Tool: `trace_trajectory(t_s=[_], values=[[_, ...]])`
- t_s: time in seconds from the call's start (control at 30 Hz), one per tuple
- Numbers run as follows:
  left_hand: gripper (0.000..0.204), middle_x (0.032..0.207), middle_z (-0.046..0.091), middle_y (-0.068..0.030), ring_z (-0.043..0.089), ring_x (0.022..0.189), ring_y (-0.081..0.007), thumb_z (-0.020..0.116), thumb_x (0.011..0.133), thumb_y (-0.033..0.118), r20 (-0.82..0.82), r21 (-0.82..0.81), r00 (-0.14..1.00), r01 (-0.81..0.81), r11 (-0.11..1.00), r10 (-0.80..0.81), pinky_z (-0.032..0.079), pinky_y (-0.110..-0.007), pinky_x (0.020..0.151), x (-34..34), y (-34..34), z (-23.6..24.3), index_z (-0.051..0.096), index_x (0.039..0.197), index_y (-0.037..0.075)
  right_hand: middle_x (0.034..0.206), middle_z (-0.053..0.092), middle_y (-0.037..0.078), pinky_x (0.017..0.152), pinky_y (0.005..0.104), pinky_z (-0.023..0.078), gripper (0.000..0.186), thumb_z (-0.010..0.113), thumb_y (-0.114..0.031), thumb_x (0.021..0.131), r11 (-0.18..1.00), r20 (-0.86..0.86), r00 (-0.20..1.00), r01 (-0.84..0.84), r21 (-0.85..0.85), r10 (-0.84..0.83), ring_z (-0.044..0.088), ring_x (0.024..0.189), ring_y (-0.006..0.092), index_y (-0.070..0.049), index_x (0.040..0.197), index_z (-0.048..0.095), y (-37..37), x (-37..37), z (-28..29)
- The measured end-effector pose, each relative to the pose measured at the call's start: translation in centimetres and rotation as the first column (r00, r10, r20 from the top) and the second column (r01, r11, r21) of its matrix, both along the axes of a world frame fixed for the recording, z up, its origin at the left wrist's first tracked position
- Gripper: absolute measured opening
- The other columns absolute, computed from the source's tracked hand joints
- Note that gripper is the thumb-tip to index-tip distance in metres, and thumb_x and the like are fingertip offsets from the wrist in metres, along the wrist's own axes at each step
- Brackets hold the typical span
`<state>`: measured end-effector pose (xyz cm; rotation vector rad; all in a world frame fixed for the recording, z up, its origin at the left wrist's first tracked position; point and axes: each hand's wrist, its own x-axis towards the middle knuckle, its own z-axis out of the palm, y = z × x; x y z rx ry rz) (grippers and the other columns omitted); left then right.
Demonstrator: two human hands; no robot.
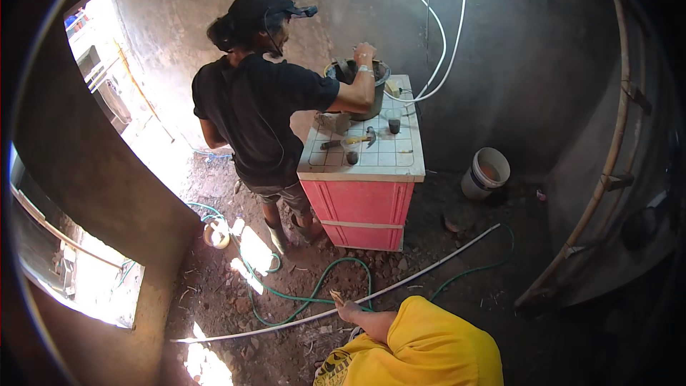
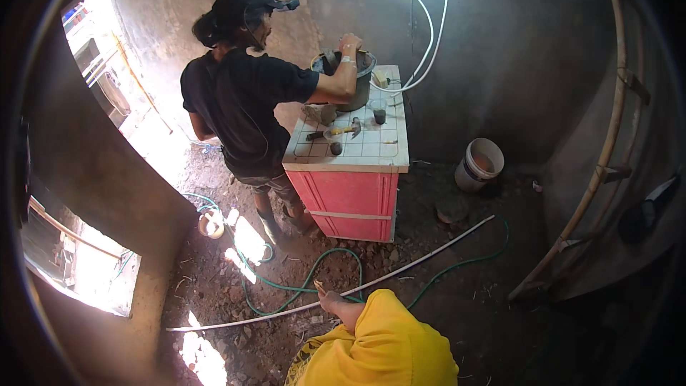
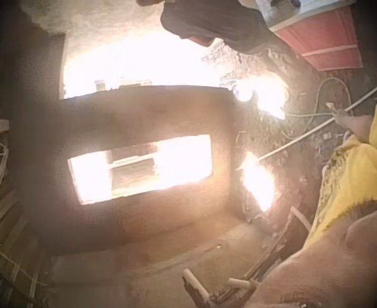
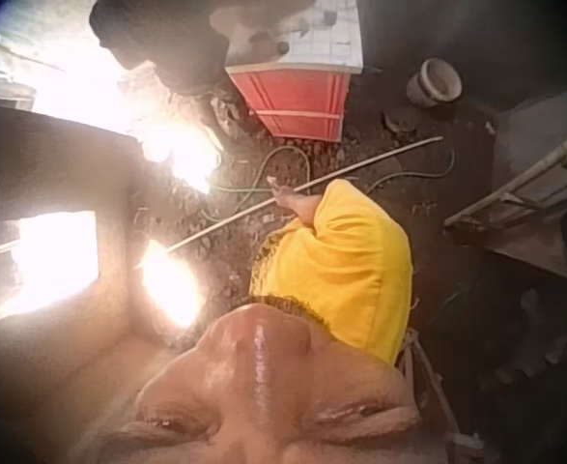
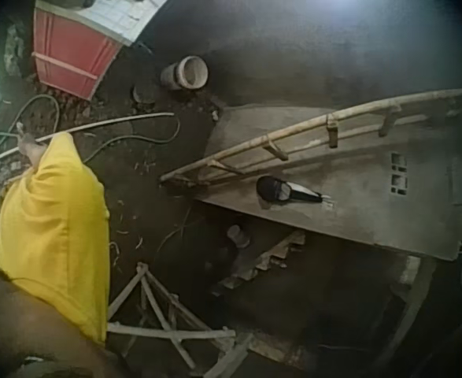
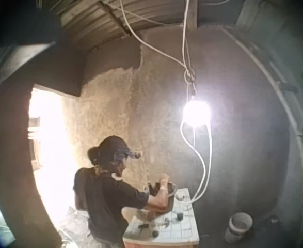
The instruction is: Finishing the surface of an interior concrete wall using plaster and a trowel.
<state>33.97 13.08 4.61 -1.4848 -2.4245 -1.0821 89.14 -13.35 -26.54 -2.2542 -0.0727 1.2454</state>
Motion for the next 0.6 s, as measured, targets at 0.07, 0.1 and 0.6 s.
trace_trajectory(t_s=[0.07,0.1,0.6], values=[[0.053,0.108,0.054,-0.0216,0.052,0.098,-0.0344,0.065,0.072,0.029,-0.006,-0.007,1.000,0.007,1.000,-0.007,0.040,-0.040,0.085,-0.1,0.0,0.0,0.051,0.111,-0.005,0.093,0.061,0.019,0.071,0.0382,0.046,0.059,0.032,-0.048,0.088,1.000,0.057,0.998,0.007,-0.007,-0.007,0.060,0.085,0.0308,0.003,0.098,0.058,0.0,0.0,-0.2],[0.054,0.108,0.054,-0.0216,0.052,0.098,-0.0343,0.065,0.072,0.029,-0.006,-0.011,1.000,0.011,1.000,-0.011,0.040,-0.040,0.085,0.0,0.4,0.1,0.050,0.111,-0.005,0.094,0.061,0.019,0.070,0.0385,0.046,0.058,0.031,-0.047,0.089,1.000,0.106,0.994,0.001,0.001,-0.001,0.059,0.086,0.0307,0.003,0.100,0.058,-0.1,-0.2,-0.4],[0.055,0.110,0.053,-0.0221,0.051,0.101,-0.0341,0.064,0.073,0.030,-0.024,-0.008,1.000,-0.014,1.000,0.013,0.039,-0.039,0.087,-0.4,-0.4,0.4,0.049,0.113,-0.006,0.091,0.060,0.015,0.060,0.0362,0.044,0.057,0.031,-0.047,0.090,1.000,-0.063,0.998,0.010,0.000,-0.010,0.059,0.072,0.0255,0.003,0.102,0.055,-0.3,0.1,-0.4]])
